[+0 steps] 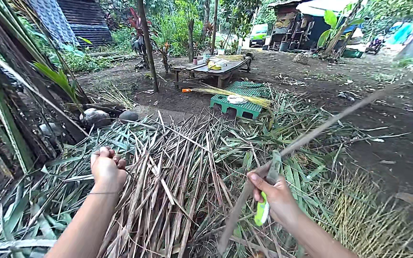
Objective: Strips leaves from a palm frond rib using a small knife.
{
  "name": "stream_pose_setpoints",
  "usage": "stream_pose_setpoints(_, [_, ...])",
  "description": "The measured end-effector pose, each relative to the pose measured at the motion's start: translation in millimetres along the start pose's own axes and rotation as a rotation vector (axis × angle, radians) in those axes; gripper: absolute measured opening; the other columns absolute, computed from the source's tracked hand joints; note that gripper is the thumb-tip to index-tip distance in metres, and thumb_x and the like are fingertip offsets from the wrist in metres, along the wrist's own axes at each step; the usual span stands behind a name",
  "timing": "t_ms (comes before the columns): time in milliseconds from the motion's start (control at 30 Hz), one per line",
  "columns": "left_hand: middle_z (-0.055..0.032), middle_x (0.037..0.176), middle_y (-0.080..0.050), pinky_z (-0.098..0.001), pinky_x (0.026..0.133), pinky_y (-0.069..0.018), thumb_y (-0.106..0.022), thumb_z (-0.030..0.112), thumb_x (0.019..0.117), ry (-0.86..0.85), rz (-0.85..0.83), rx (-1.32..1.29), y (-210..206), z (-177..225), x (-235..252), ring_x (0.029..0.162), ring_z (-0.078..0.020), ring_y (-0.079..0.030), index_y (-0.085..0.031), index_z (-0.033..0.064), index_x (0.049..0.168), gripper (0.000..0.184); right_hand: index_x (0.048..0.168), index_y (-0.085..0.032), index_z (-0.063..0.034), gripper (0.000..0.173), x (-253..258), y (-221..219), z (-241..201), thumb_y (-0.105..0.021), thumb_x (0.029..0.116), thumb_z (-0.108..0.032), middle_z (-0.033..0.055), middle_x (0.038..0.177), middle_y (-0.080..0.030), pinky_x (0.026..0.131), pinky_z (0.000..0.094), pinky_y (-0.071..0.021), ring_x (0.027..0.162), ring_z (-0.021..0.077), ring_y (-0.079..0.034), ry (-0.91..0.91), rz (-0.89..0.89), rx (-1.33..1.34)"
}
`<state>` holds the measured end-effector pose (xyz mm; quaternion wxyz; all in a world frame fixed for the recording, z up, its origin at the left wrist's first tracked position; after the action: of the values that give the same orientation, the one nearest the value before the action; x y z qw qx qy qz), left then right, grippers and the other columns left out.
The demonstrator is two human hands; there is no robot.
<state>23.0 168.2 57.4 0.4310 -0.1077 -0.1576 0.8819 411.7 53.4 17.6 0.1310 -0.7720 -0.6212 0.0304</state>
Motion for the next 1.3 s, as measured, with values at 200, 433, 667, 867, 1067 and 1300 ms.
stream_pose_setpoints(200, [0.0056, 0.070, -0.050, -0.0144, 0.041, -0.0303, -0.036, 0.021, 0.1126, 0.134, -0.395, 0.184, -48.2, -23.3, -86.5, 0.044, -0.0002, -0.035, -0.052, 0.0129, 0.105, 0.020, 0.149, -0.043, -0.0077, 0.053, -1.7, -14.4, 78.9, -0.045, 0.1088, -0.042, 0.0051, 0.100, -0.066, 0.053, 0.0237, -0.0431, 0.055, 0.0049, -0.048, -0.582, -0.630, -0.641])
stream_pose_setpoints(433, [0.0071, 0.066, -0.049, -0.0122, 0.041, -0.0290, -0.031, 0.012, 0.1118, 0.228, -0.815, 0.303, -74.0, -31.0, -171.1, 0.045, 0.0021, -0.035, -0.058, 0.0089, 0.097, 0.031, 0.148, -0.046, -0.0015, 0.049, -9.7, -18.0, 33.5, -0.043, 0.1069, -0.028, -0.0100, 0.069, -0.057, 0.058, 0.0178, -0.0479, 0.056, -0.0001, -0.053, -0.280, -0.658, -0.351])
stream_pose_setpoints(667, [0.0160, 0.063, -0.043, -0.0103, 0.044, -0.0296, -0.035, 0.011, 0.1054, 0.017, -1.229, 0.427, -80.1, -24.1, -225.5, 0.048, 0.0072, -0.036, -0.060, 0.0165, 0.093, 0.028, 0.159, -0.029, -0.0100, 0.058, -44.7, -48.5, -11.7, -0.049, 0.1063, -0.022, -0.0138, 0.074, -0.061, 0.074, 0.0216, -0.0540, 0.070, 0.0000, -0.062, -0.038, -0.824, 0.329])
stream_pose_setpoints(867, [0.0167, 0.063, -0.042, -0.0106, 0.047, -0.0306, -0.039, 0.014, 0.1070, -0.132, -1.326, 0.397, -77.6, -15.1, -244.0, 0.051, 0.0082, -0.037, -0.060, 0.0163, 0.091, 0.027, 0.156, -0.039, -0.0159, 0.051, -65.1, -62.5, -33.1, -0.045, 0.1089, -0.036, -0.0148, 0.071, -0.055, 0.058, 0.0122, -0.0430, 0.059, -0.0068, -0.049, 0.043, -0.908, 0.375])
stream_pose_setpoints(1067, [0.0092, 0.064, -0.044, -0.0111, 0.050, -0.0327, -0.040, 0.011, 0.1074, -0.398, -1.376, 0.482, -73.8, -4.4, -253.6, 0.053, 0.0063, -0.038, -0.062, 0.0040, 0.096, 0.026, 0.151, -0.049, -0.0167, 0.043, -66.6, -59.8, -34.5, -0.045, 0.1097, -0.028, -0.0152, 0.080, -0.057, 0.050, 0.0071, -0.0363, 0.055, -0.0114, -0.041, 0.076, -0.858, 0.289])
stream_pose_setpoints(1300, [0.0010, 0.062, -0.048, -0.0140, 0.050, -0.0369, -0.044, 0.013, 0.1055, -0.843, -1.251, 0.617, -72.0, 6.9, -255.5, 0.053, -0.0018, -0.045, -0.060, 0.0050, 0.090, 0.024, 0.146, -0.052, -0.0062, 0.043, -63.5, -49.2, -43.4, -0.046, 0.1090, -0.026, -0.0171, 0.068, -0.050, 0.048, 0.0074, -0.0356, 0.052, -0.0109, -0.040, 0.180, -0.658, 0.154])
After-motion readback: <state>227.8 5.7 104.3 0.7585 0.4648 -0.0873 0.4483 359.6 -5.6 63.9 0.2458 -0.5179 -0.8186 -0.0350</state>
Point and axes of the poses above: each hand's wrist, its own x-axis towards the middle knuckle, its own y-axis out of the back of the hand, z = x × y, the point moved 7 cm from there along x, towards the middle knuckle
